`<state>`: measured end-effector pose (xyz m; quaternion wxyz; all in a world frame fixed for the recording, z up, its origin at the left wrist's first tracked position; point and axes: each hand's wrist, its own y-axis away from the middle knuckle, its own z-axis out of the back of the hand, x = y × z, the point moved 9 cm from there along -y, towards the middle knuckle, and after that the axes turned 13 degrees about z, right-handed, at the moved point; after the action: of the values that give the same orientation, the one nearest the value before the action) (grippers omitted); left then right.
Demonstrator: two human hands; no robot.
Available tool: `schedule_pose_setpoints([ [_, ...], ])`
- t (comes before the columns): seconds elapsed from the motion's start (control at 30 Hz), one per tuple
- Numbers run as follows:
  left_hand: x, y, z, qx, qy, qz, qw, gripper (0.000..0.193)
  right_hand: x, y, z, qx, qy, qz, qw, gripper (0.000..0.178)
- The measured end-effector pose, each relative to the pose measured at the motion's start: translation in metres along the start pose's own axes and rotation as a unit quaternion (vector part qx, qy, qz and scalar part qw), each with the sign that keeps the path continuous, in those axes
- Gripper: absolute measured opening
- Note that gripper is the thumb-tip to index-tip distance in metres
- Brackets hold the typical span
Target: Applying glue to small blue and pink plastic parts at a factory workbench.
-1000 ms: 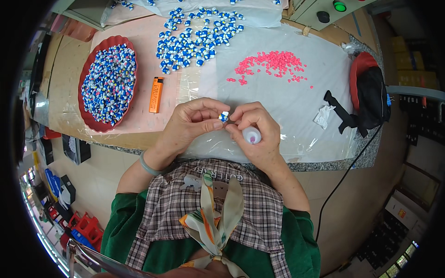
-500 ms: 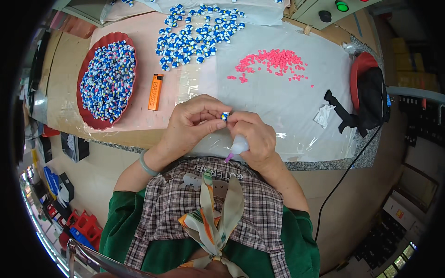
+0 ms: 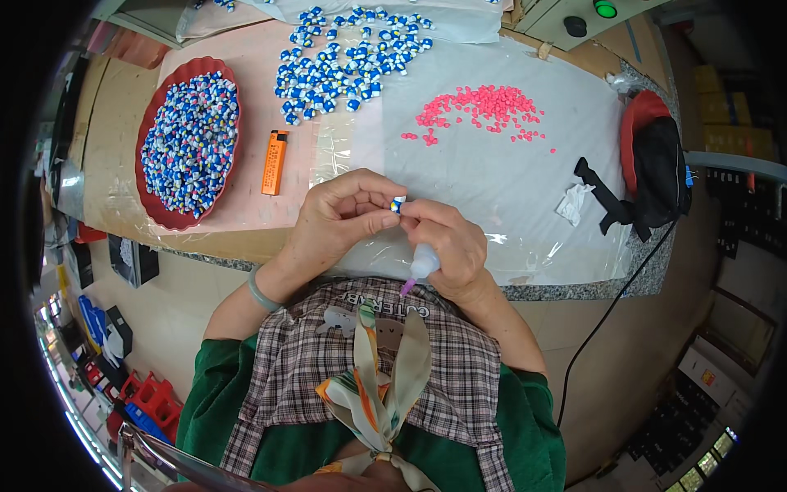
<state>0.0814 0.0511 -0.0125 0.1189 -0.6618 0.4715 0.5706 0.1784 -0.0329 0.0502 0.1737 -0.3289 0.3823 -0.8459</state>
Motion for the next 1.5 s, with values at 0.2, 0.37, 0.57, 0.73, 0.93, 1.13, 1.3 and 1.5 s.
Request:
schedule_pose_setpoints([
  [0.2, 0.005, -0.001, 0.006, 0.001, 0.072, 0.039, 0.997, 0.032, -0.001, 0.008, -0.001, 0.026, -0.038, -0.027, 0.999, 0.029],
  [0.37, 0.006, -0.002, 0.006, -0.001, 0.057, 0.028, 0.998, 0.030, -0.013, 0.007, 0.004, -0.012, -0.097, -0.096, 0.991, 0.031],
  [0.57, 0.000, 0.000, 0.008, -0.006, 0.058, 0.015, 0.998, 0.030, -0.050, 0.027, -0.004, -0.043, -0.351, -0.348, 0.868, 0.034],
  [0.73, 0.005, -0.003, 0.014, -0.003, 0.103, 0.028, 0.994, 0.029, -0.054, 0.029, 0.001, 0.004, -0.333, -0.414, 0.847, 0.028],
  [0.93, 0.000, -0.001, 0.014, -0.013, 0.059, 0.026, 0.998, 0.025, -0.066, 0.025, 0.016, -0.076, -0.354, -0.367, 0.857, 0.033],
  [1.13, 0.002, 0.000, 0.013, -0.015, 0.042, 0.033, 0.998, 0.024, -0.066, 0.015, 0.030, -0.183, -0.350, -0.354, 0.848, 0.031],
  [1.3, 0.000, 0.002, 0.015, -0.034, 0.072, -0.006, 0.997, 0.024, -0.052, 0.005, 0.037, -0.111, -0.209, -0.317, 0.918, 0.033],
  [1.5, 0.002, 0.002, 0.014, -0.033, 0.037, 0.008, 0.999, 0.024, -0.035, -0.009, 0.044, -0.055, -0.100, -0.198, 0.974, 0.036],
])
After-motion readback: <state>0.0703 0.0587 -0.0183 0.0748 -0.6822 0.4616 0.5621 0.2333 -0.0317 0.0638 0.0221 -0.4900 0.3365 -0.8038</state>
